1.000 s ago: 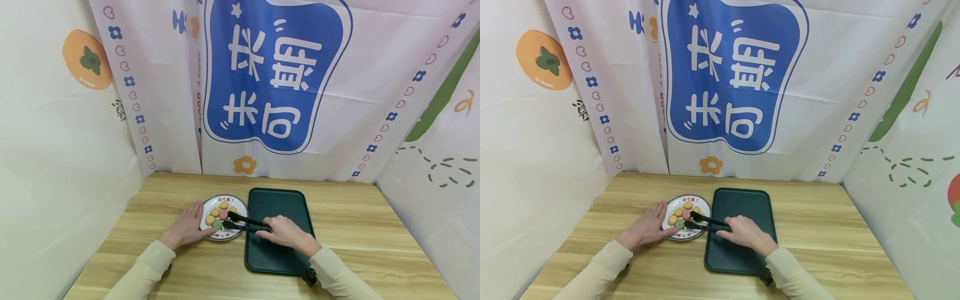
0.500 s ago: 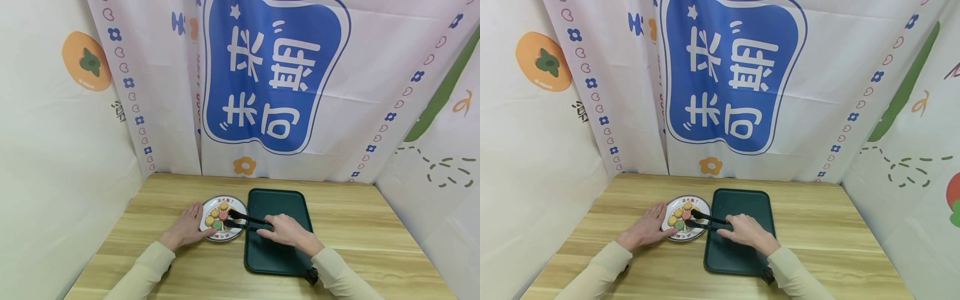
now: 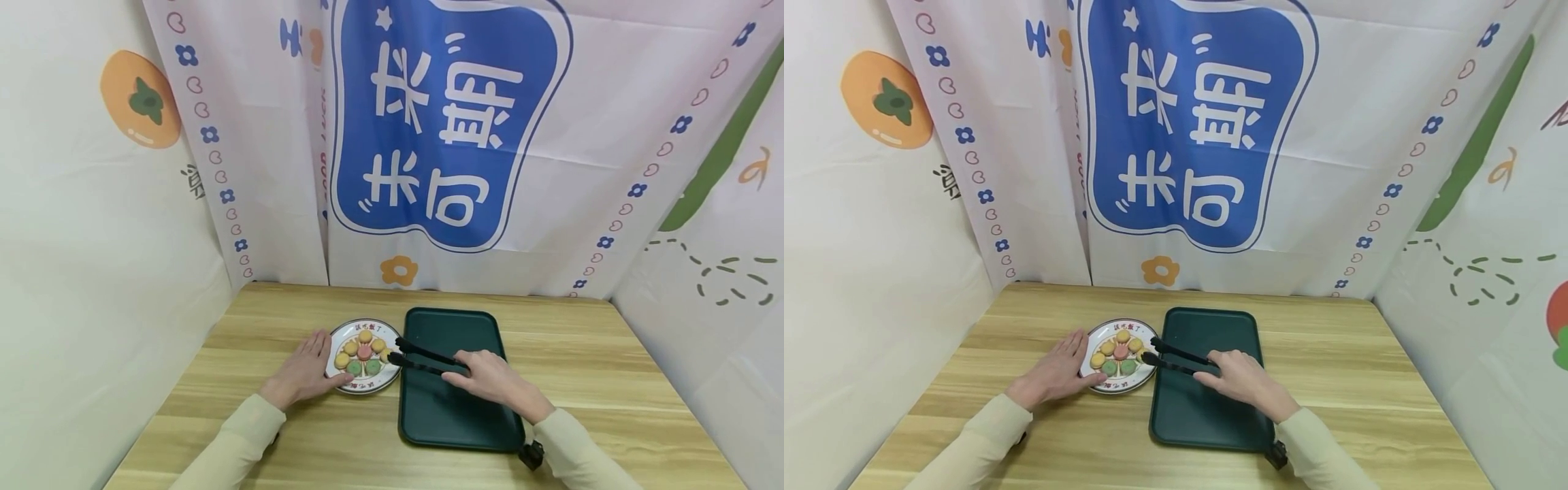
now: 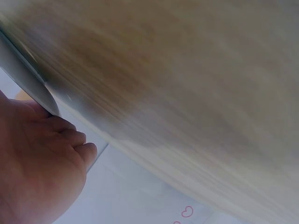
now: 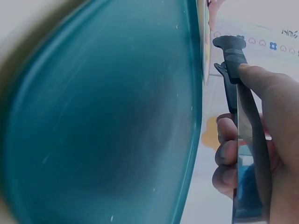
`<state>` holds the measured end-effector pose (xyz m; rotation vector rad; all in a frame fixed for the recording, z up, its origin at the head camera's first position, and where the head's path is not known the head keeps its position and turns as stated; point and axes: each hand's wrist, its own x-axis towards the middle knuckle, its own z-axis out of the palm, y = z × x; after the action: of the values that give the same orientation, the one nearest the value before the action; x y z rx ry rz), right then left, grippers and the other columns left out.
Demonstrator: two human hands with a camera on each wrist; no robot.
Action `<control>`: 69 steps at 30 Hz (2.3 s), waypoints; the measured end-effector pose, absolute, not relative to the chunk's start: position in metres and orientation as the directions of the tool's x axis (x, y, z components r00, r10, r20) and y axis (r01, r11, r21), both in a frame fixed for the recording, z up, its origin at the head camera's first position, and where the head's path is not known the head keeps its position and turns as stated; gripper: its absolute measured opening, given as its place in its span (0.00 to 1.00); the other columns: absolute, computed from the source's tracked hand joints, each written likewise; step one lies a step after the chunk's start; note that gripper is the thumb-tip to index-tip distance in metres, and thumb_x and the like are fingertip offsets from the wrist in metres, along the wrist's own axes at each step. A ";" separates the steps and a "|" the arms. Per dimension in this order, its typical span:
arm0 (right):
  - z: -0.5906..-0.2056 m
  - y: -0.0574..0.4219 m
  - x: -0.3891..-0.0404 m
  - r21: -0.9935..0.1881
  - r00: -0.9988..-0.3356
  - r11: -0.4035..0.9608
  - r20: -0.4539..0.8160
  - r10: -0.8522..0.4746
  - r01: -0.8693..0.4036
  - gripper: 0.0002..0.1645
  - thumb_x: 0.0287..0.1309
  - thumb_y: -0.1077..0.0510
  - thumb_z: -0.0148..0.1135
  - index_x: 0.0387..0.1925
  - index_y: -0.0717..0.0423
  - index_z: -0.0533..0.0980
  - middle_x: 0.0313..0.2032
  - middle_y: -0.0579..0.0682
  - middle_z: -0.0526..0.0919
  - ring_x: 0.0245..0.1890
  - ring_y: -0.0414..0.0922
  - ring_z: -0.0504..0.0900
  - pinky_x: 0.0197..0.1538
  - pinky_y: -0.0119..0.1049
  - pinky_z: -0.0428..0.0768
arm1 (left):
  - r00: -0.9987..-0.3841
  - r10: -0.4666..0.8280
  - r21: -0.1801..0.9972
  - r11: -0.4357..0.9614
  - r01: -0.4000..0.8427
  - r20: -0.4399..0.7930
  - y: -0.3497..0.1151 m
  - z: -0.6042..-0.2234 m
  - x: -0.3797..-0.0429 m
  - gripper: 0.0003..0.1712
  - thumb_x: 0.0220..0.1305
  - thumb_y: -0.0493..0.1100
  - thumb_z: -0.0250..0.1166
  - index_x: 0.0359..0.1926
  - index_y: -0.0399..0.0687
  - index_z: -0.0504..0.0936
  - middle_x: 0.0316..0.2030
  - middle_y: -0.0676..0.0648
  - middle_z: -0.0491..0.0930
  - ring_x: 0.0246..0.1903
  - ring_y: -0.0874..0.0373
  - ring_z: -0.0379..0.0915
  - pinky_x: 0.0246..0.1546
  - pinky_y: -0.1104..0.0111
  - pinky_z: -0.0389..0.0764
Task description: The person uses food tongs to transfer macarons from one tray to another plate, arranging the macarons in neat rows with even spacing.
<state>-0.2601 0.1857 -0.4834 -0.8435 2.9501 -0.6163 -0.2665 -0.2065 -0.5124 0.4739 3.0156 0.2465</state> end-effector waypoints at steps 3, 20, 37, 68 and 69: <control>-0.481 0.192 -0.258 -0.383 -0.861 0.780 0.094 -0.500 -0.495 0.27 0.63 0.33 0.57 0.40 0.51 0.80 0.12 0.36 0.64 0.12 0.31 0.64 0.19 0.25 0.65 | -0.950 0.307 0.167 0.941 0.294 -0.055 -0.207 -0.513 -0.266 0.64 0.60 0.79 0.49 0.74 0.28 0.50 0.75 0.29 0.48 0.76 0.36 0.43 0.76 0.47 0.52; -0.476 0.244 -0.253 -0.428 -0.897 0.797 0.089 -0.432 -0.426 0.30 0.63 0.34 0.58 0.47 0.57 0.78 0.14 0.38 0.66 0.13 0.31 0.63 0.21 0.25 0.66 | -0.947 0.318 0.164 0.938 0.307 -0.050 -0.208 -0.510 -0.266 0.65 0.60 0.80 0.48 0.73 0.27 0.51 0.74 0.28 0.49 0.75 0.36 0.44 0.76 0.48 0.52; -0.487 0.293 -0.242 -0.370 -0.922 0.845 0.190 -0.338 -0.386 0.16 0.62 0.40 0.62 0.30 0.46 0.75 0.15 0.36 0.66 0.15 0.30 0.61 0.20 0.25 0.63 | -0.944 0.326 0.165 0.935 0.314 -0.053 -0.207 -0.510 -0.268 0.65 0.59 0.81 0.47 0.74 0.28 0.50 0.74 0.29 0.48 0.75 0.36 0.43 0.76 0.48 0.52; -0.497 0.344 -0.214 -0.383 -0.994 0.922 0.109 -0.013 -0.054 0.25 0.66 0.36 0.56 0.29 0.53 0.77 0.16 0.45 0.69 0.19 0.42 0.67 0.24 0.33 0.63 | -0.947 0.315 0.138 0.943 0.304 -0.069 -0.206 -0.512 -0.268 0.65 0.60 0.80 0.47 0.74 0.29 0.51 0.75 0.30 0.48 0.76 0.37 0.44 0.76 0.48 0.52; -0.497 0.345 -0.214 -0.381 -0.995 0.923 0.104 -0.009 -0.048 0.26 0.66 0.36 0.55 0.29 0.53 0.77 0.16 0.45 0.69 0.19 0.42 0.67 0.23 0.34 0.63 | -0.946 0.316 0.143 0.942 0.304 -0.066 -0.206 -0.511 -0.267 0.64 0.60 0.80 0.48 0.74 0.28 0.51 0.75 0.29 0.49 0.76 0.36 0.44 0.76 0.48 0.53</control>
<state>-0.2136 0.3453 -0.4966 -0.0466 3.1787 -0.6344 -0.2674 -0.2062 -0.5114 0.4815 3.0081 0.2010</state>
